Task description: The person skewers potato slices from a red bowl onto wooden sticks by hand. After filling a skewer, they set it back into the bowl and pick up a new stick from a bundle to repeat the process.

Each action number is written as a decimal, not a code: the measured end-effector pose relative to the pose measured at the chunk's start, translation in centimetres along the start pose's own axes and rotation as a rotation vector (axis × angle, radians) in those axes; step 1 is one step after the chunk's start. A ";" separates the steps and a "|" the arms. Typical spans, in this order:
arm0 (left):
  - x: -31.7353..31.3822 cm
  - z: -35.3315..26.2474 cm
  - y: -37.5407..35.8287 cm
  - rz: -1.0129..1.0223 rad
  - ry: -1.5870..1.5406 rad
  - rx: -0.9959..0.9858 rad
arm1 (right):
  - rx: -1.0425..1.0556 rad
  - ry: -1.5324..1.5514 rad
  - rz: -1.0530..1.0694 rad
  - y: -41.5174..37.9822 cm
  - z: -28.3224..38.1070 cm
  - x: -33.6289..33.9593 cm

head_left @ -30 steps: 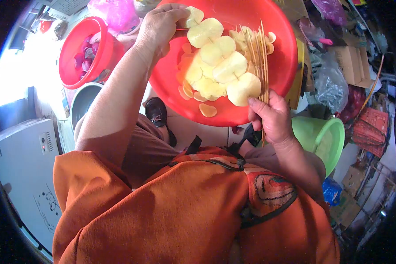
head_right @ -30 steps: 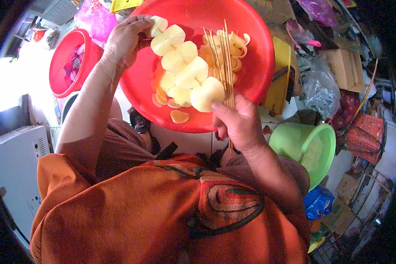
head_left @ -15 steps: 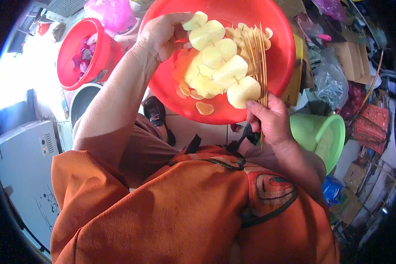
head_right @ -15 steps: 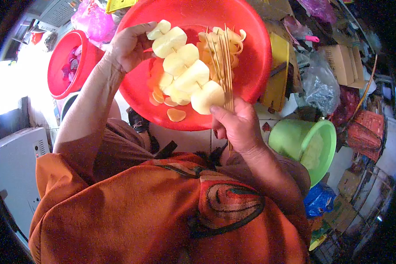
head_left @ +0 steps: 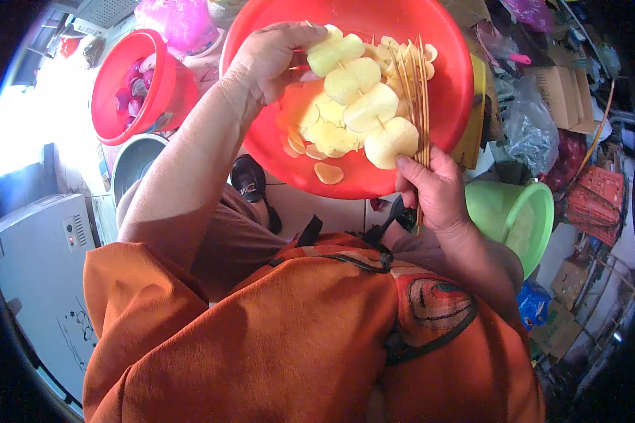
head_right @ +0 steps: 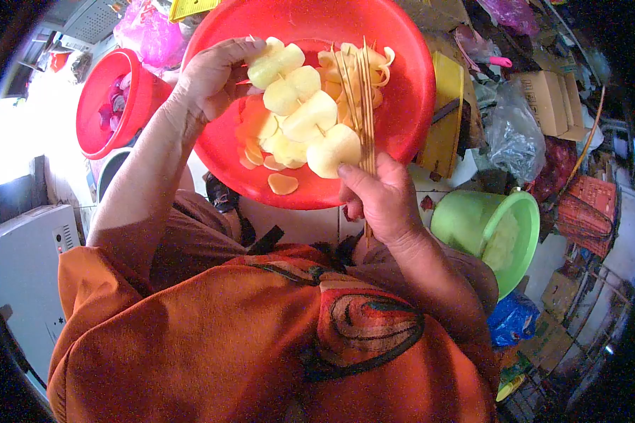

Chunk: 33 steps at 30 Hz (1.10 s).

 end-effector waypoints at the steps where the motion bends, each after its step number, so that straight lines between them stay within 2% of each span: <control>1: -0.1 0.0 0.1 0.011 0.025 -0.058 | 0.001 0.000 0.000 0.0 0.0 0.0; 5: -1.1 0.6 -0.4 -0.022 -0.012 -0.092 | 0.020 0.032 -0.011 -0.1 0.1 0.2; 7: -2.0 1.7 -1.5 -0.010 0.019 0.066 | 0.026 0.076 -0.024 -0.1 -0.1 0.5; 9: -3.7 3.7 -2.5 0.146 -0.138 0.182 | 0.031 0.128 -0.029 0.0 -0.3 0.6; 11: -4.9 4.7 -3.8 0.160 -0.043 0.276 | 0.046 0.094 -0.033 -0.1 -0.1 0.6; 12: -5.3 5.2 -4.1 0.159 -0.108 0.211 | 0.053 0.056 -0.030 -0.2 0.0 0.6; 16: -6.5 4.9 -5.6 0.165 -0.214 0.162 | 0.067 0.033 -0.026 -0.5 -0.4 0.5; 20: -6.5 5.8 -5.6 0.237 -0.213 0.187 | 0.065 -0.007 -0.017 -1.2 -0.3 0.4; 27: -7.1 5.5 -6.6 0.222 -0.200 0.195 | 0.077 0.037 -0.040 -2.2 -0.5 0.5; 33: -6.9 5.6 -5.4 0.296 -0.196 0.216 | 0.048 0.199 -0.115 -2.2 -0.9 1.9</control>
Point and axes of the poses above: each hand's wrist, its own y-axis towards the middle knuckle, its own x-axis out of the back of the hand, z = x × y, the point moved 5 cm from there along y, towards the middle knuckle, and after that the axes turned 5 degrees about -z, right-handed, at the moved point
